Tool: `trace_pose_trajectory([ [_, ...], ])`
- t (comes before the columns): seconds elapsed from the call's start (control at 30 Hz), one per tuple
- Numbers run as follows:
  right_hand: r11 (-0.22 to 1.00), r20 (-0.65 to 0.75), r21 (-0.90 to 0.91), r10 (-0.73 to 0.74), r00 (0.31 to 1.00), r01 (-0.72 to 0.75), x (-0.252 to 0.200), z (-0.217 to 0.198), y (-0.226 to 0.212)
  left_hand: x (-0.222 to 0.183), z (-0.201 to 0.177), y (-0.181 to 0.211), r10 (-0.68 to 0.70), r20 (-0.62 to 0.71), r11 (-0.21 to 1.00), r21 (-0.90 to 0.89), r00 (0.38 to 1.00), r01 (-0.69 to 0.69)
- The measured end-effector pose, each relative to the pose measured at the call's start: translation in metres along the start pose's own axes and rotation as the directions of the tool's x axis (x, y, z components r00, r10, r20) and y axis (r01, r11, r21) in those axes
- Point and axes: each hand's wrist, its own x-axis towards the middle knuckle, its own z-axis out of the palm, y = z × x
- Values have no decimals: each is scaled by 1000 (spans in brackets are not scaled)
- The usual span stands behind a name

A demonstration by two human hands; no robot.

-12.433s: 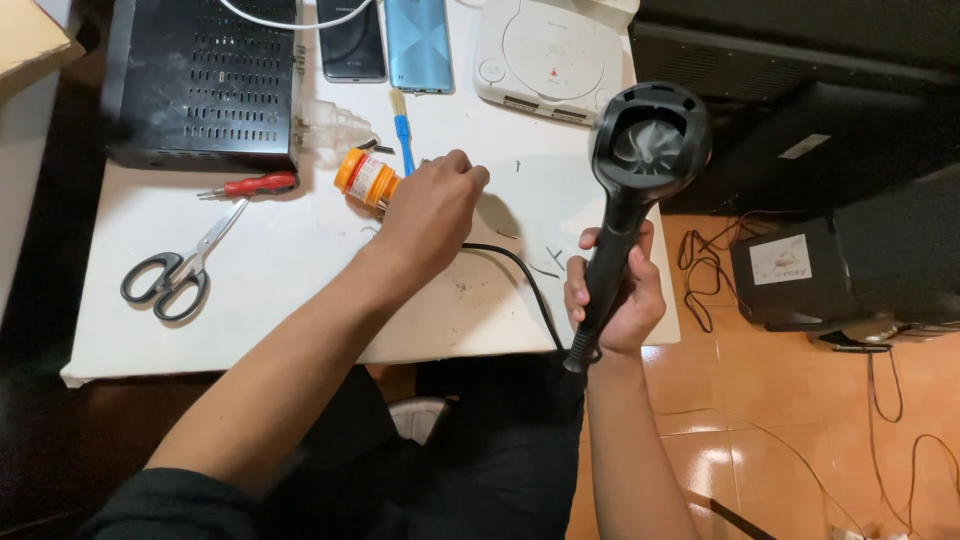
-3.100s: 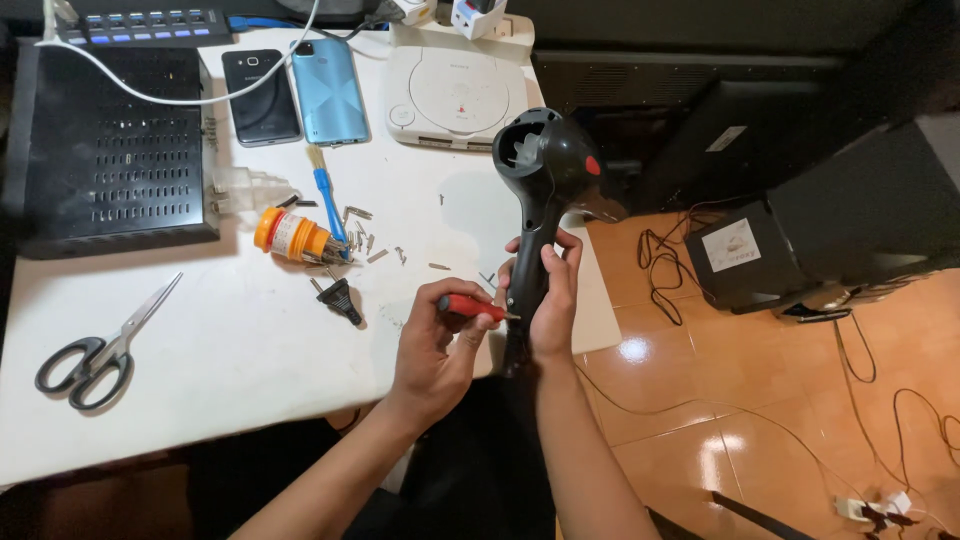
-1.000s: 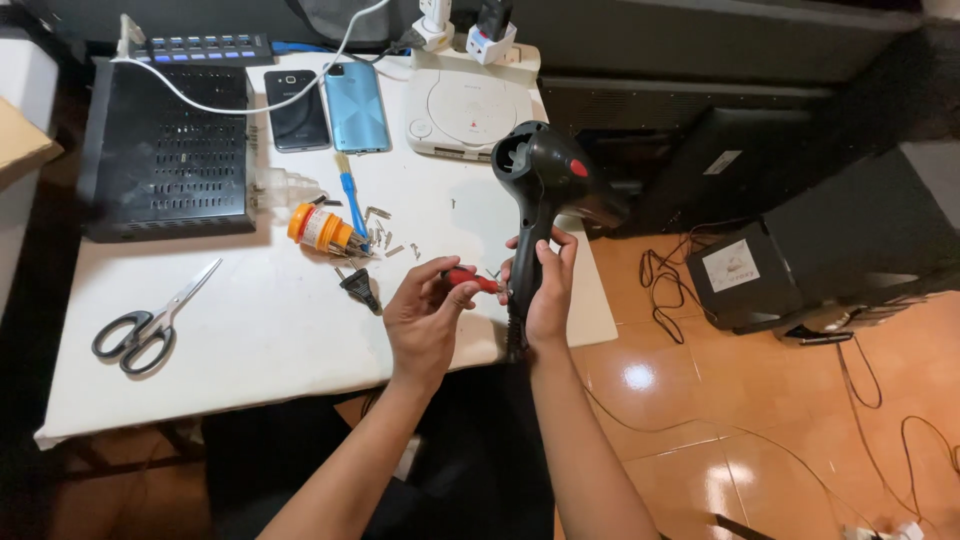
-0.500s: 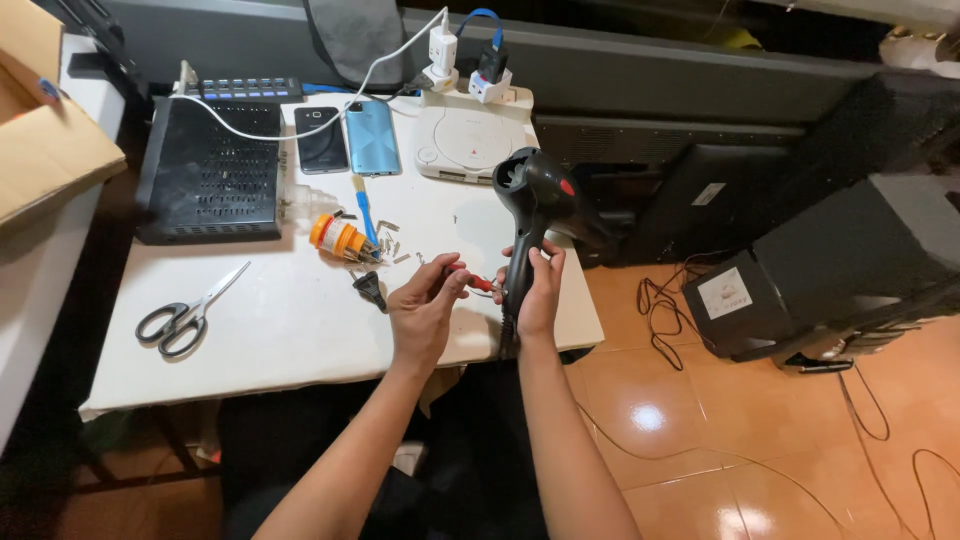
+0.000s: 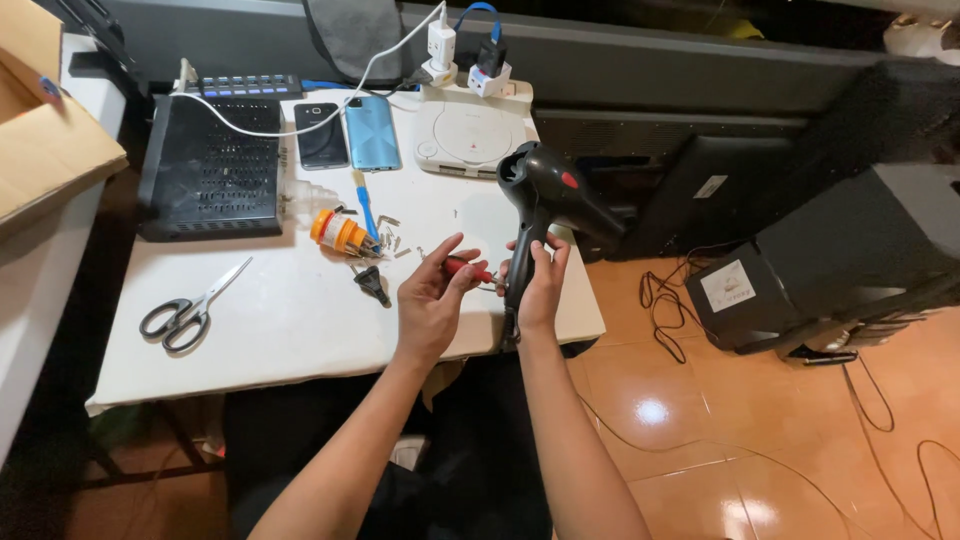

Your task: Disassembling a hair dryer using a screwdriver to access internal components for repair.

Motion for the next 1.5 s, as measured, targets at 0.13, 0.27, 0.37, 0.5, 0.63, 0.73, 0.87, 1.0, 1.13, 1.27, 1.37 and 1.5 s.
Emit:
trace_pose_trajectory([
  [0.13, 1000, 6, 29, 9, 1000, -9, 2, -4, 1, 1, -1, 3, -46, 61, 999, -13, 997, 47],
  [0.27, 999, 31, 46, 11, 999, -12, 3, -4, 1, -1, -1, 3, -59, 64, 998, -10, 996, 60],
  [0.37, 1000, 47, 21, 3, 999, -4, 2, -3, 1, -2, 0, 4, -41, 33, 999, 23, 999, 41],
  [0.5, 1000, 70, -1, 4, 998, -4, -2, 2, -3, -2, 2, 8, -10, -25, 999, 42, 1000, 11],
  [0.63, 1000, 82, -2, -5, 997, 5, -1, -1, -3, -1, 0, -2, 1, -58, 995, 100, 998, 5],
  [0.73, 1000, 95, -8, -18, 995, 19, -2, -2, -2, 1, -3, -5, -27, -97, 997, 74, 995, 34],
  [0.87, 999, 152, 35, 23, 988, -29, -8, 4, -12, -2, -7, -5, 27, -28, 998, 57, 999, -25],
  [1.0, 990, 157, 106, 71, 985, -88, -11, 6, -18, -7, -5, -4, 27, 20, 996, 79, 999, -28],
  [1.13, 991, 191, 105, 66, 979, -87, -4, -1, -7, -8, 4, 10, -2, 42, 998, 67, 999, -1],
  [1.27, 992, 161, 106, 47, 986, -65, 0, -3, -3, -7, 5, 7, -19, -58, 987, 161, 998, 28],
  [1.37, 996, 129, 82, 19, 991, -30, 1, -4, -2, -8, 1, -1, -34, -103, 973, 225, 994, 57],
  [1.5, 1000, 127, 24, -16, 992, 13, 2, -5, 1, -9, -2, 12, -6, -45, 888, 459, 999, 27],
])
